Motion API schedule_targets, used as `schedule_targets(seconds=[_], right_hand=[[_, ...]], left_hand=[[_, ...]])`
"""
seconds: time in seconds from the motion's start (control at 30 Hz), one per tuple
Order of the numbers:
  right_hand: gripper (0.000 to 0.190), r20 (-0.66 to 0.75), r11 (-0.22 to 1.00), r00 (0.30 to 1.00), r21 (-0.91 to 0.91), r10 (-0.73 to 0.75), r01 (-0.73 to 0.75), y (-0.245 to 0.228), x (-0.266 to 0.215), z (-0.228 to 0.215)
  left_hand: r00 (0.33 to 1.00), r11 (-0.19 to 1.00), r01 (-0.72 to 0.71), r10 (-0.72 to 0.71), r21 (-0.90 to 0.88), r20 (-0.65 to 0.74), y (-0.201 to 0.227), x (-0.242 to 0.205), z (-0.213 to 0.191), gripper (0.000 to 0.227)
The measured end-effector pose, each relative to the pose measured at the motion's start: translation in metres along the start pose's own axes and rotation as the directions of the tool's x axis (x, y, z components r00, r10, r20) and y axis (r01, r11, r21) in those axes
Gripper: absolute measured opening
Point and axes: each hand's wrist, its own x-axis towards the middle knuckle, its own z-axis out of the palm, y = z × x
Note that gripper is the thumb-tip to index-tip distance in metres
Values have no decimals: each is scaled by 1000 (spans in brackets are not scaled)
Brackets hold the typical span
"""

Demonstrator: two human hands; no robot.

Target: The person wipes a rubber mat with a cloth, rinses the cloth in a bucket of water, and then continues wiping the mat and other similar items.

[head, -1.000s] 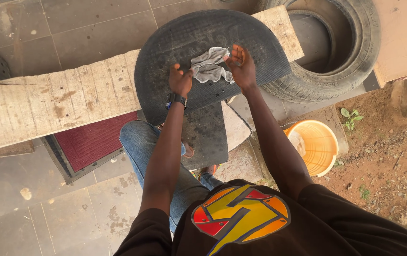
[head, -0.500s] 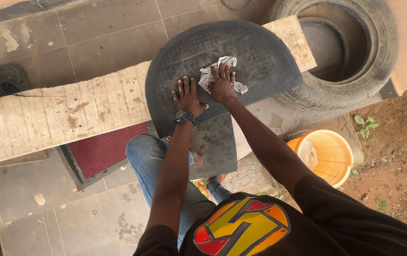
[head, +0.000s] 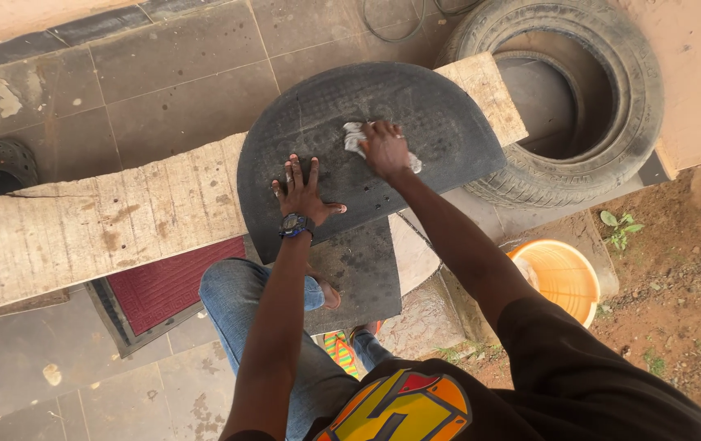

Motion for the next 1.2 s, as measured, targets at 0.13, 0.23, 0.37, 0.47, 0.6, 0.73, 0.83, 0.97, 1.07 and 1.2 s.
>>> schedule_targets(seconds=[0.13, 0.23, 0.37, 0.47, 0.6, 0.73, 0.83, 0.97, 1.07, 1.2], right_hand=[[52, -163, 966, 971, -158, 178, -203, 76, -1, -36], [53, -192, 953, 936, -9, 295, -302, 114, -11, -63], [46, -253, 943, 912, 1, 323, -333, 129, -4, -46], [46, -494, 960, 845, -62, 207, -272, 113, 9, -7], [38, -263, 951, 918, 164, 297, -261, 46, 1, 15], [33, -206, 979, 976, 203, 76, -34, -40, -20, 21], [34, -186, 973, 982, 222, -15, 57, -84, -27, 22], [37, -118, 983, 983, 100, -140, 152, -73, -23, 15], [41, -153, 986, 974, 4, -166, 169, -37, -6, 17], [40, -228, 998, 973, -30, 42, -50, 40, 15, 9]], left_hand=[[999, 999, -41, 40, 8, 34, -7, -1, -2, 140], [993, 997, -77, 75, 21, 94, -10, 6, 2, 140], [985, 995, -96, 94, 5, 145, -12, 14, 6, 142], [982, 996, -93, 94, -10, 161, -13, 15, 8, 142], [985, 996, -93, 93, -8, 147, -12, 16, 11, 144], [986, 995, -102, 101, 4, 129, -13, 17, 13, 144], [986, 994, -105, 98, 43, 134, -13, 19, 16, 143], [987, 993, -96, 87, 62, 133, -13, 18, 18, 144], [992, 995, -102, 102, -2, 67, -13, 17, 15, 145], [991, 997, -81, 82, -13, 101, -11, 11, 8, 145]])
